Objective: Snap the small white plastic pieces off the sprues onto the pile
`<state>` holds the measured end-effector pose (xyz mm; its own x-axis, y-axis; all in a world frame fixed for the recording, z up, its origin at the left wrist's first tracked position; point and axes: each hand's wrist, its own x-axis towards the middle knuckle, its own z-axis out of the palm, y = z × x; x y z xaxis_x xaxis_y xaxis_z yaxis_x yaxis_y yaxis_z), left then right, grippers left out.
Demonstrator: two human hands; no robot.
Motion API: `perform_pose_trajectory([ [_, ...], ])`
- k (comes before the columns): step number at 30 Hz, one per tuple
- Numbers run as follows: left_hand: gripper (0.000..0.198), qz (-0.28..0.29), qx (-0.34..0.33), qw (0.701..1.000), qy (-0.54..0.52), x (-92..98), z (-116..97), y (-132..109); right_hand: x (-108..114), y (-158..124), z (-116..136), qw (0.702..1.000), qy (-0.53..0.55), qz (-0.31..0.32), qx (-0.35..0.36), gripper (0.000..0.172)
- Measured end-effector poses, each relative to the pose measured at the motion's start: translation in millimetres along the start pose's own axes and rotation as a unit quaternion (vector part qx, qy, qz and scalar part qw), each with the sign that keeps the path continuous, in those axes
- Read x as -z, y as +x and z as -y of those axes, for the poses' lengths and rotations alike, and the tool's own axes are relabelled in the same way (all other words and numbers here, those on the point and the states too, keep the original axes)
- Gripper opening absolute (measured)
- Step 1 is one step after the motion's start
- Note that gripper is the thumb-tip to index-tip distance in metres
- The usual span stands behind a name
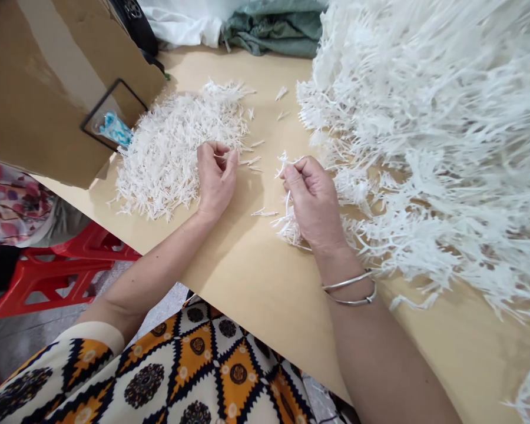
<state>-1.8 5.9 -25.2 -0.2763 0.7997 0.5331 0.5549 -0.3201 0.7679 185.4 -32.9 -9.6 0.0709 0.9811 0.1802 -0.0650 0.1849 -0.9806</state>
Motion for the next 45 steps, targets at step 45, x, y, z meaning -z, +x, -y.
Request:
perform_pose_trajectory([
  [45,0.017,0.289,-0.185,0.932,0.118,8.6,-38.5,-24.3,4.3,11.1,4.2,0.993,0.096,-0.063,0.014,0.032],
])
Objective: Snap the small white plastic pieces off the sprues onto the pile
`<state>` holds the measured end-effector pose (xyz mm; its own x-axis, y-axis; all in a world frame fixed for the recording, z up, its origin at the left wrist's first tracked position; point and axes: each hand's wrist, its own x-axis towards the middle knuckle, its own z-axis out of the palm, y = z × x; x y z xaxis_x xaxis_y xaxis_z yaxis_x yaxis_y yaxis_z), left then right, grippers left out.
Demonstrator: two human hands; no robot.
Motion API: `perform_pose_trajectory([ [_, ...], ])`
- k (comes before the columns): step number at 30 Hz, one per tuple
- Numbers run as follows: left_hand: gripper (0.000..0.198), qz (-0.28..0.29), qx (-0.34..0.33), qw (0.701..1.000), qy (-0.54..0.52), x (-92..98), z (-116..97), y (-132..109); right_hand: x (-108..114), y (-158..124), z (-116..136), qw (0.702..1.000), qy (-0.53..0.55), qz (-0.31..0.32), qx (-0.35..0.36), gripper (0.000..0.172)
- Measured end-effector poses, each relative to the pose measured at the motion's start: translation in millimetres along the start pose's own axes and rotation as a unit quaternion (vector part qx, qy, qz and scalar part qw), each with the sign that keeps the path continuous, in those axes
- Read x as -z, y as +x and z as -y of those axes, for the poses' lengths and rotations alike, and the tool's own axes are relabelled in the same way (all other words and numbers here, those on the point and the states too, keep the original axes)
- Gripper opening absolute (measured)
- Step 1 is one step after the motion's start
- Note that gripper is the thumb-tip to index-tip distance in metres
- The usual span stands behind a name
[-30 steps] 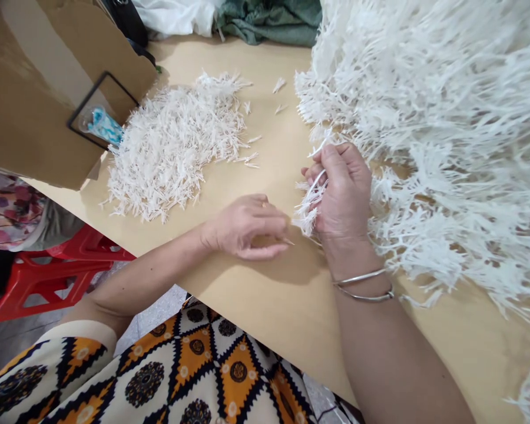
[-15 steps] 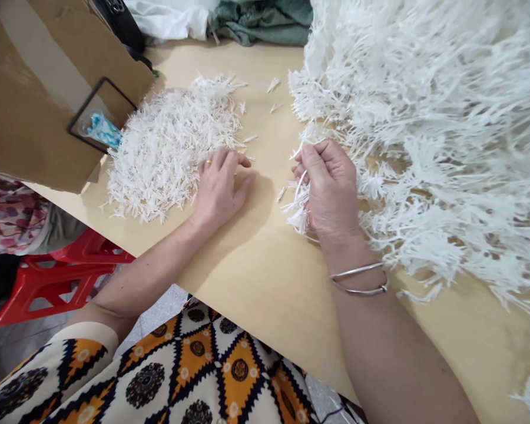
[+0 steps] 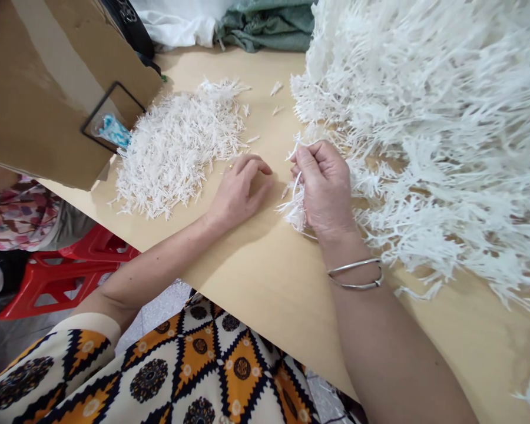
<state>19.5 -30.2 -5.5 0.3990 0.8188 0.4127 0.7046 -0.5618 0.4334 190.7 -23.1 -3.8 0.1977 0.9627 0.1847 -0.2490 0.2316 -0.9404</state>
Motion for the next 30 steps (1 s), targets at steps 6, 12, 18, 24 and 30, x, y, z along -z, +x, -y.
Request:
perform_pose_trajectory([
  [6,0.031,0.168,-0.196,0.966,0.008,2.2,-15.7,-8.8,2.0,1.8,-1.4,1.0,-0.013,-0.003,0.004,0.034],
  [12,0.042,0.1,-0.02,0.99,0.102,2.9,1.9,11.6,4.7,0.8,-7.9,0.997,-0.058,0.029,0.029,0.031],
  [18,0.032,-0.004,0.076,0.992,0.098,-7.6,55.2,42.1,2.8,-0.4,-9.7,0.994,-0.051,0.099,-0.002,0.014],
  [24,0.032,-0.017,-0.027,0.999,-0.018,3.0,47.0,37.7,8.9,6.1,-12.3,0.992,-0.012,0.122,0.002,0.036],
  [30,0.053,0.016,-0.06,0.991,-0.119,17.3,28.7,34.4,9.6,4.8,-11.9,0.992,-0.079,0.093,0.014,0.044],
])
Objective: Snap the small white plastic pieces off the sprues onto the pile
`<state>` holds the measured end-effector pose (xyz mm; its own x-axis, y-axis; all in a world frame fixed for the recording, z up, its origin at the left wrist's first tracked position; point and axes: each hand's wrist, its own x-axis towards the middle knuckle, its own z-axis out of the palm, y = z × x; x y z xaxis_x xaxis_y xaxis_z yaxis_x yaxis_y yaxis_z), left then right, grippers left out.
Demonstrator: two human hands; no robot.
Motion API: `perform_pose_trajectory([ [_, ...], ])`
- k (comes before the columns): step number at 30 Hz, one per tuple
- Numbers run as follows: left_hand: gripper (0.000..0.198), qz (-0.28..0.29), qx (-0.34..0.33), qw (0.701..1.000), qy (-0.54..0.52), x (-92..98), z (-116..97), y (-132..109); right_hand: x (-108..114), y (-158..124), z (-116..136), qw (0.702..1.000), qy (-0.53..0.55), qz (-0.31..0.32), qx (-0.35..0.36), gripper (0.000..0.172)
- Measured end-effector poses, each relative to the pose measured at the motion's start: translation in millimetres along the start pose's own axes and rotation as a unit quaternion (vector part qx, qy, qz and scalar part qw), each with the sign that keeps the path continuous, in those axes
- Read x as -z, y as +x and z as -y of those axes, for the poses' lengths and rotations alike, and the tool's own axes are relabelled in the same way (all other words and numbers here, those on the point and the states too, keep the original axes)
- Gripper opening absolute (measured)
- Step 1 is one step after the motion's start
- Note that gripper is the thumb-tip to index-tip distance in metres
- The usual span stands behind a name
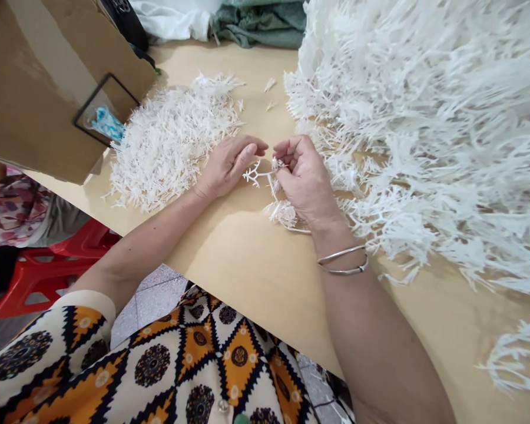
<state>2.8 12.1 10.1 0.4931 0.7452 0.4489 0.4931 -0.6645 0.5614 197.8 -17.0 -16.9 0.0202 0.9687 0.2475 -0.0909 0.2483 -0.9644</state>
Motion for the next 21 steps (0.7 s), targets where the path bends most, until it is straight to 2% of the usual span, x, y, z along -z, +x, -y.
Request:
perform_pose_trajectory([
  [7,0.052,0.039,0.021,0.989,-0.144,-2.1,3.9,-1.4,-8.5,-3.3,-4.7,0.994,-0.075,-0.07,0.046,0.033],
  [10,0.051,0.04,0.056,0.981,-0.18,-5.8,8.7,-1.6,-10.2,-3.3,-5.0,0.989,-0.095,-0.103,0.046,0.031],
  [15,0.043,0.023,0.07,0.983,-0.165,-8.6,13.8,-0.8,-11.7,-4.0,2.5,0.986,-0.129,-0.103,0.036,0.028],
  [18,0.036,0.008,0.068,0.985,-0.156,-8.0,13.2,-0.4,-13.0,-5.5,6.5,0.982,-0.168,-0.078,0.037,0.023],
  [21,0.03,0.004,0.077,0.986,-0.147,-8.4,13.6,0.2,-14.3,-7.0,7.0,0.985,-0.162,-0.056,0.034,0.017],
])
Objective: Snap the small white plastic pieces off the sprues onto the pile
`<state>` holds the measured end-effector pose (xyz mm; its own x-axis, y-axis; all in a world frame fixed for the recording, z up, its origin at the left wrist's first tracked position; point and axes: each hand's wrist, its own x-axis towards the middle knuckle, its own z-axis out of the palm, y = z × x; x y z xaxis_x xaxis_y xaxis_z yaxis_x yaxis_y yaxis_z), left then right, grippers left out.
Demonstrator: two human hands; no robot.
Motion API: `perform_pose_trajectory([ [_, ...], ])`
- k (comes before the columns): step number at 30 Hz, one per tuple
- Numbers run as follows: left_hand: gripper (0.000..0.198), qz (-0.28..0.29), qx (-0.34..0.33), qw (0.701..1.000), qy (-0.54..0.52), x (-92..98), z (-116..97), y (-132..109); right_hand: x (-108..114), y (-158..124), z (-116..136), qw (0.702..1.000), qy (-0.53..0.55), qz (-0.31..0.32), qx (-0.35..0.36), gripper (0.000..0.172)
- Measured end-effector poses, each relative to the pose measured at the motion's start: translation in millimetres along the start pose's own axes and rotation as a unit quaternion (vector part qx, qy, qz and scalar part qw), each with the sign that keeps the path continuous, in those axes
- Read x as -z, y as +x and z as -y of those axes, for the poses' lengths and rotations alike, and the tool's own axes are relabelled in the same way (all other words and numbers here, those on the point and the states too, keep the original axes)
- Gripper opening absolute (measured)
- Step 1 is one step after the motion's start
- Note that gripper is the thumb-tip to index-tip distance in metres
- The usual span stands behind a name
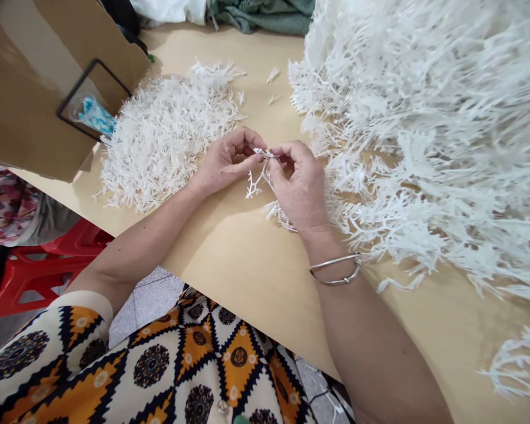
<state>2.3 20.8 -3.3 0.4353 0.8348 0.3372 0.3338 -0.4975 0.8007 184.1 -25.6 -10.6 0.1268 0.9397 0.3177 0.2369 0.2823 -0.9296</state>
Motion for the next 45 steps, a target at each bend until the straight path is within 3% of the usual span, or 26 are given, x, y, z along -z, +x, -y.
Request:
perform_pose_trajectory([
  [8,0.019,0.012,0.004,1.0,-0.001,-1.7,9.5,3.5,1.9,-2.1,-3.5,0.999,-0.001,-0.024,0.025,0.007],
  [17,0.005,-0.093,0.035,0.991,0.093,-13.2,-2.9,0.0,4.9,-2.0,-8.3,0.987,-0.138,0.049,0.067,0.006],
  [21,0.012,-0.171,0.064,0.976,0.116,-7.4,19.6,9.6,4.0,-6.1,-9.1,0.982,-0.16,0.076,0.068,0.008],
  [25,0.008,-0.219,0.059,0.967,0.113,2.3,51.9,15.1,1.5,-8.8,-7.5,0.987,-0.139,0.06,0.058,0.006],
  [29,0.043,-0.245,0.035,0.959,0.136,2.5,62.3,11.6,2.9,-7.7,-4.7,0.99,-0.121,0.032,0.062,0.004],
  [31,0.05,-0.236,0.017,0.96,0.15,2.2,55.3,8.8,3.4,-6.2,-6.0,0.994,-0.098,0.025,0.05,0.009],
  [33,0.044,-0.212,-0.011,0.965,0.155,2.8,41.2,6.1,2.8,-4.2,-10.3,0.997,-0.061,0.01,0.039,0.013],
  [36,0.025,-0.121,-0.071,0.982,0.13,4.1,15.8,2.7,1.2,-0.8,-20.0,0.999,-0.005,-0.023,0.045,0.018],
  [39,0.022,-0.028,-0.104,0.992,0.067,3.0,0.4,1.3,0.8,1.2,-26.8,0.999,0.018,-0.028,0.033,0.023],
  [45,0.027,-0.01,-0.112,0.994,0.014,-2.1,3.3,4.2,1.3,1.7,-29.5,0.999,0.011,-0.026,0.016,0.028],
])
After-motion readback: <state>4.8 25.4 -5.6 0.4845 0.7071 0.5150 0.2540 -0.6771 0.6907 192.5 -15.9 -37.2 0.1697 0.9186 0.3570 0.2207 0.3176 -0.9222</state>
